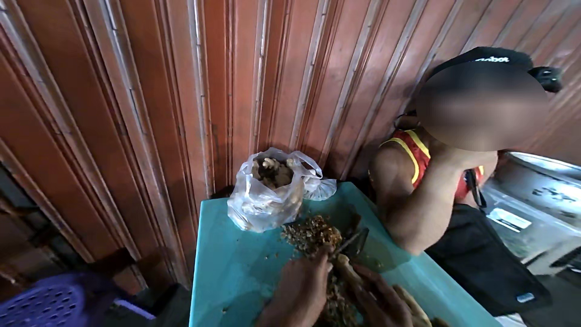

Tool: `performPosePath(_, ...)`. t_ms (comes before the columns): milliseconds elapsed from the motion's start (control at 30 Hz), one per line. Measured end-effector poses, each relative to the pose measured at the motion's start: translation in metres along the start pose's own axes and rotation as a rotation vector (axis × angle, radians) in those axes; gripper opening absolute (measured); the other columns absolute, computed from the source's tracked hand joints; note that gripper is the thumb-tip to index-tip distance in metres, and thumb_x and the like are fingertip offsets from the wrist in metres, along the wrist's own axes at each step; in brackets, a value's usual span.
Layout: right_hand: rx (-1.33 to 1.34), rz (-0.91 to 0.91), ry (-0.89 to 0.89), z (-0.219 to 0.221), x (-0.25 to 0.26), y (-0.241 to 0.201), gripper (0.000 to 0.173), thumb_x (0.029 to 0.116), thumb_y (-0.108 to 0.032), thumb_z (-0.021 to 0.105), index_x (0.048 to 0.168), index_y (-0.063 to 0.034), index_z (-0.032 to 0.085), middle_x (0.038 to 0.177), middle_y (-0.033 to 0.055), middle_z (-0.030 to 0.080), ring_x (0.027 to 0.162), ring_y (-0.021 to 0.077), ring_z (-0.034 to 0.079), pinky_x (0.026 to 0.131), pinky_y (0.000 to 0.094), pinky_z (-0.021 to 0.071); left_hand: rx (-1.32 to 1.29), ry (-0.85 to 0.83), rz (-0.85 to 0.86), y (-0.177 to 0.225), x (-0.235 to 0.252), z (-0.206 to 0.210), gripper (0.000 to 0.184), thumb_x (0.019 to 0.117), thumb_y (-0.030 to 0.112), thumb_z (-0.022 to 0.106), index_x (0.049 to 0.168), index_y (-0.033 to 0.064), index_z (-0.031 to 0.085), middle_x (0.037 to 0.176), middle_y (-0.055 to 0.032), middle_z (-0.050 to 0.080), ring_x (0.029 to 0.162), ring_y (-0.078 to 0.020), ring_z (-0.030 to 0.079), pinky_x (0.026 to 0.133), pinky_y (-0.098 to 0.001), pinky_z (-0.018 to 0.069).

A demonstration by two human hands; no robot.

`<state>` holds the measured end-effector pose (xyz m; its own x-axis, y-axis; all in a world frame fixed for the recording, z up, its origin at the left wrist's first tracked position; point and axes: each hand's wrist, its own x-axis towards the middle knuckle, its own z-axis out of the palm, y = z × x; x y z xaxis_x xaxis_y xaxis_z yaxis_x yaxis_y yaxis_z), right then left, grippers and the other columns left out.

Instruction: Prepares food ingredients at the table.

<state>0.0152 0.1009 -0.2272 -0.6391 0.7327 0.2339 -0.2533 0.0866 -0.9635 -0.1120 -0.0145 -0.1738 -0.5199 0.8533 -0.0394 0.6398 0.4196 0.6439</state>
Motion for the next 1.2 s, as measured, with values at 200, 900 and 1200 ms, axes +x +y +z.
performPosePath(200, 0.182, 0.044, 0.023, 0.003, -0.001, 0.001, 0.028, 0.0892, 0.014, 0.051, 0.109, -0.0045, 0.058, 0.096, -0.0005, 0.072, 0.081, 0.0113, 0.071, 0.076, 0.0320, 0.0624, 0.014, -0.111, 0.049, 0.013, -0.005, 0.007, 0.057, 0.1122, 0.027, 0.041, 0.165, 0.0191, 0.023, 0.106, -0.0248, 0.072, 0.099, -0.0457, 0.070, 0.088, -0.0625, 0.0536)
performPosePath(900, -0.083, 0.027, 0.001, 0.004, -0.004, -0.003, 0.032, 0.0928, 0.008, 0.057, 0.124, 0.0115, 0.058, 0.096, 0.0043, 0.071, 0.078, 0.0062, 0.069, 0.072, 0.0258, 0.0605, 0.029, -0.204, -0.103, 0.022, -0.006, 0.002, 0.054, 0.1115, 0.025, 0.042, 0.162, 0.0179, 0.027, 0.112, -0.0242, 0.070, 0.105, -0.0453, 0.069, 0.088, -0.0624, 0.0543)
performPosePath(1200, 0.187, 0.197, 0.019, 0.006, -0.003, -0.007, 0.031, 0.0960, 0.010, 0.044, 0.123, 0.0038, 0.058, 0.098, 0.0018, 0.072, 0.078, 0.0080, 0.069, 0.072, 0.0251, 0.0599, -0.048, -0.088, -0.060, 0.004, 0.000, 0.002, 0.045, 0.1129, 0.026, 0.037, 0.157, 0.0153, 0.038, 0.111, -0.0234, 0.070, 0.104, -0.0426, 0.069, 0.091, -0.0592, 0.0535)
